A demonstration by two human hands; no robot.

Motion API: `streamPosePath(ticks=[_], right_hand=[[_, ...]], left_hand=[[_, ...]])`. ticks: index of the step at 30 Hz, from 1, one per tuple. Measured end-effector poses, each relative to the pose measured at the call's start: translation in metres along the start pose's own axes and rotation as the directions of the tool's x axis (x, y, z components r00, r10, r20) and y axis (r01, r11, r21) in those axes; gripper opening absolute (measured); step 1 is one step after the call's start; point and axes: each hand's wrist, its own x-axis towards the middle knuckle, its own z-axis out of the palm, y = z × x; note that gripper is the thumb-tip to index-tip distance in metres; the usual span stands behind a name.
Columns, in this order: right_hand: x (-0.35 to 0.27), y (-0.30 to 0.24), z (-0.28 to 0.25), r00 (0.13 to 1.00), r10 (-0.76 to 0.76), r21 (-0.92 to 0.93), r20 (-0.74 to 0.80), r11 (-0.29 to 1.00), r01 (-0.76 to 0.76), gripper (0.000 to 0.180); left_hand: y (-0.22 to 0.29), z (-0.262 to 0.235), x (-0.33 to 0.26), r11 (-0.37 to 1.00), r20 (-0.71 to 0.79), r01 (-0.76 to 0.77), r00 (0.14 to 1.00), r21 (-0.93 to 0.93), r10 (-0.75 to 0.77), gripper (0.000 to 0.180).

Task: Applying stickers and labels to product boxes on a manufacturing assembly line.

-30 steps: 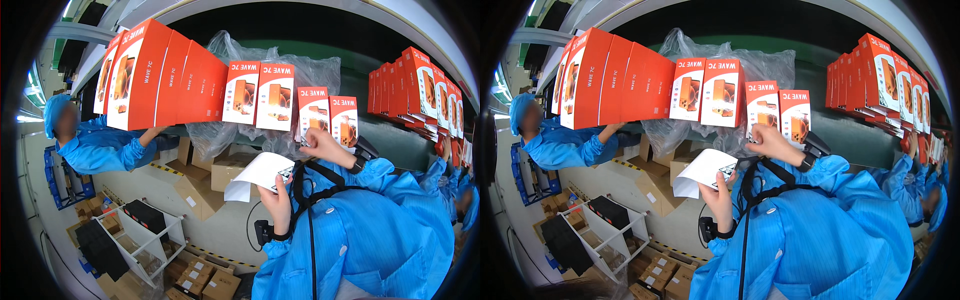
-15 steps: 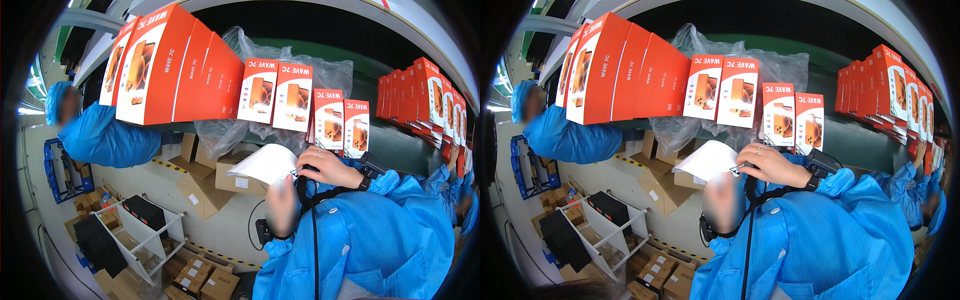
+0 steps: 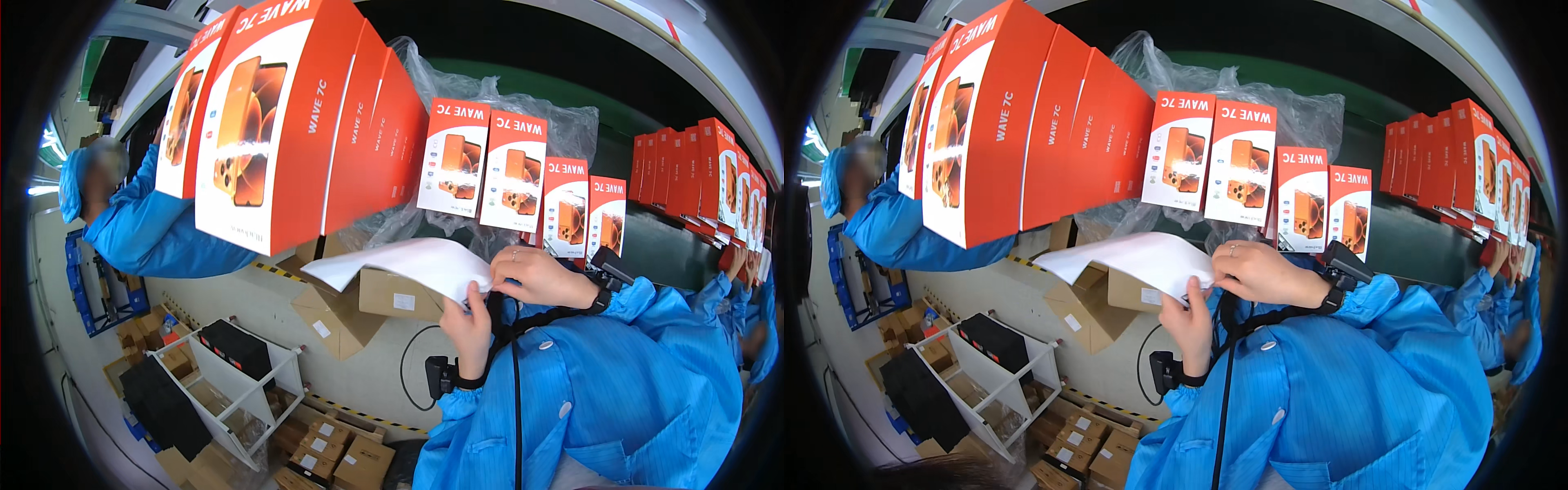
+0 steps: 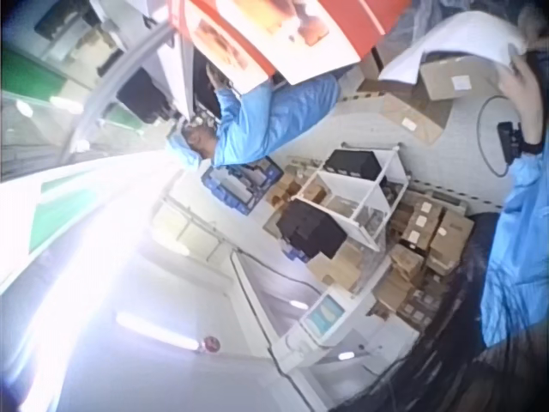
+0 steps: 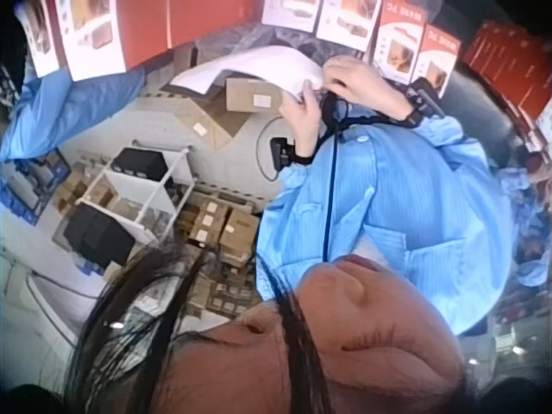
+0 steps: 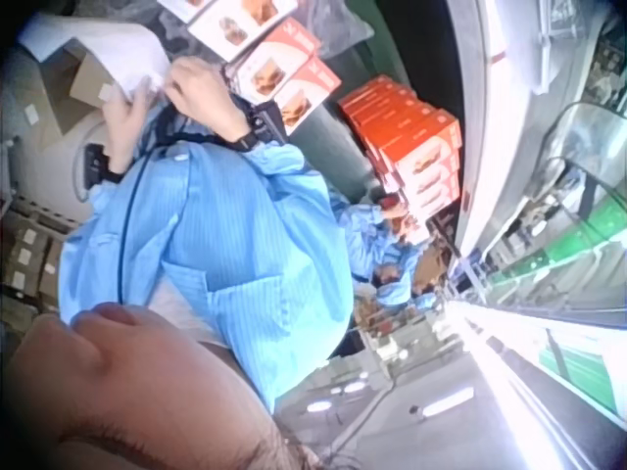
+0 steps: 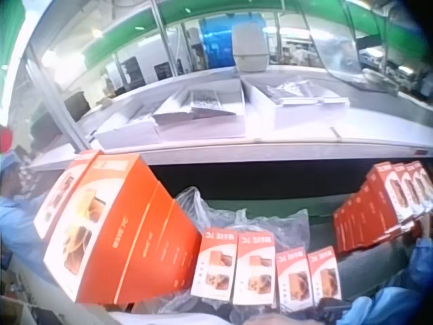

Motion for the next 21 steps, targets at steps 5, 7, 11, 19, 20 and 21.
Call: streamPosePath(ticks=[5, 7, 11, 19, 20, 21], right_hand=[[0.032, 0.014, -0.018, 0.934, 0.351, 0.262, -0.069, 0.909, -0.323, 0.012], [0.043, 0.026, -0.026, 0.898, 0.421, 0.21, -0.132, 0.897, -0.389, 0.012], [0.045, 0.036, -0.025, 0.842, 0.519, 0.227, -0.146, 0.846, -0.483, 0.012], [0.05, 0.029, -0.023, 0.859, 0.466, 0.134, -0.213, 0.885, -0.447, 0.011], [0.049, 0.03, -0.023, 0.86, 0.462, 0.12, -0.216, 0.887, -0.446, 0.011], [0.049, 0.03, -0.023, 0.859, 0.464, 0.122, -0.217, 0.886, -0.448, 0.011]], left_hand=[[-0.011, -0.011, 0.023, 0.978, -0.129, 0.116, 0.982, -0.175, -0.14, 0.026], [-0.013, -0.012, 0.028, 0.973, -0.094, 0.12, 0.986, -0.197, -0.14, 0.028], [-0.018, -0.009, 0.034, 0.956, -0.072, 0.141, 0.984, -0.257, -0.165, 0.027], [-0.021, -0.012, 0.039, 0.95, 0.005, 0.163, 0.986, -0.266, -0.168, 0.028], [-0.023, -0.011, 0.039, 0.952, 0.011, 0.163, 0.986, -0.26, -0.166, 0.027], [-0.023, -0.011, 0.039, 0.954, 0.014, 0.161, 0.987, -0.253, -0.163, 0.027]])
